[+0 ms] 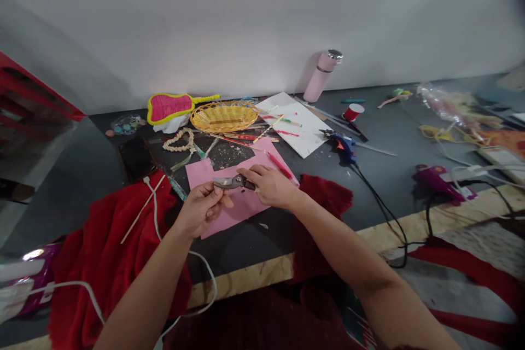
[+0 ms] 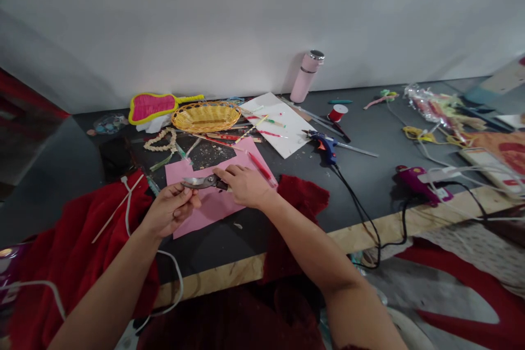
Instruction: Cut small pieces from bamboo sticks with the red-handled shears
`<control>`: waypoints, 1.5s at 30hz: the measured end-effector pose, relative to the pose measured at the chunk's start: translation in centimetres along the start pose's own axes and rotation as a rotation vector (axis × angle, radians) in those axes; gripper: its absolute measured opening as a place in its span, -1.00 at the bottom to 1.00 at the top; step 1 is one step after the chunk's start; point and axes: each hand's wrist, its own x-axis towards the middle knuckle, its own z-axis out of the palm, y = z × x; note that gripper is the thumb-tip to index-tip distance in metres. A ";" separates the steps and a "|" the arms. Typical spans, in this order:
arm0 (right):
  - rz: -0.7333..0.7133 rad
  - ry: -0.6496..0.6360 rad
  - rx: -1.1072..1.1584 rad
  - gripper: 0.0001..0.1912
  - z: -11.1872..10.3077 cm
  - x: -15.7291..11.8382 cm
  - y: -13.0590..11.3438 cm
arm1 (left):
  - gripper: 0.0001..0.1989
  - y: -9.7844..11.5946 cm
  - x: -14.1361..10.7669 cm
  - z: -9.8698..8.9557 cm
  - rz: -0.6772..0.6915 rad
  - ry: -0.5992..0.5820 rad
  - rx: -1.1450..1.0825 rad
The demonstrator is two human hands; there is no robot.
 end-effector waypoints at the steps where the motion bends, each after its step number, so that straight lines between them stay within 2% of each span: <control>1: 0.000 -0.001 -0.006 -0.46 0.0 0.0 0.0 | -0.72 0.0 0.0 0.0 0.003 0.006 -0.006; 10: 0.168 0.064 -0.134 -0.49 -1.1 -0.5 -1.3 | -0.74 -0.6 0.1 1.0 0.096 0.011 0.042; 16: 0.360 0.117 -0.171 -0.48 -0.8 -0.3 0.6 | -0.72 -0.8 0.5 0.6 0.070 0.031 0.126; 24: 0.478 0.116 -0.134 -0.44 -0.4 -0.3 1.8 | -0.72 -0.8 0.7 0.5 0.043 0.046 0.189; 28: 0.566 0.121 -0.119 -0.59 -0.3 -0.3 2.3 | -0.76 -0.8 0.8 0.2 0.088 0.057 0.194; 31: 0.538 0.154 -0.147 -0.71 -0.2 -0.5 2.6 | -0.78 -0.8 0.8 0.1 0.108 0.069 0.222; 38: 0.495 0.136 -0.192 -0.70 -0.3 -0.6 3.0 | -0.74 -0.9 1.1 0.2 0.118 0.163 0.198; 40: 0.454 0.167 -0.188 -0.73 -0.2 -0.5 2.7 | -0.73 -1.0 1.2 0.2 0.116 0.179 0.179; 42: 0.331 0.213 -0.127 -0.78 0.2 -0.2 2.1 | -0.72 -1.1 1.3 0.2 0.126 0.201 0.160; 45: 0.044 0.203 0.024 -0.77 1.2 0.4 0.7 | -0.71 -1.3 1.4 0.0 0.157 0.224 0.147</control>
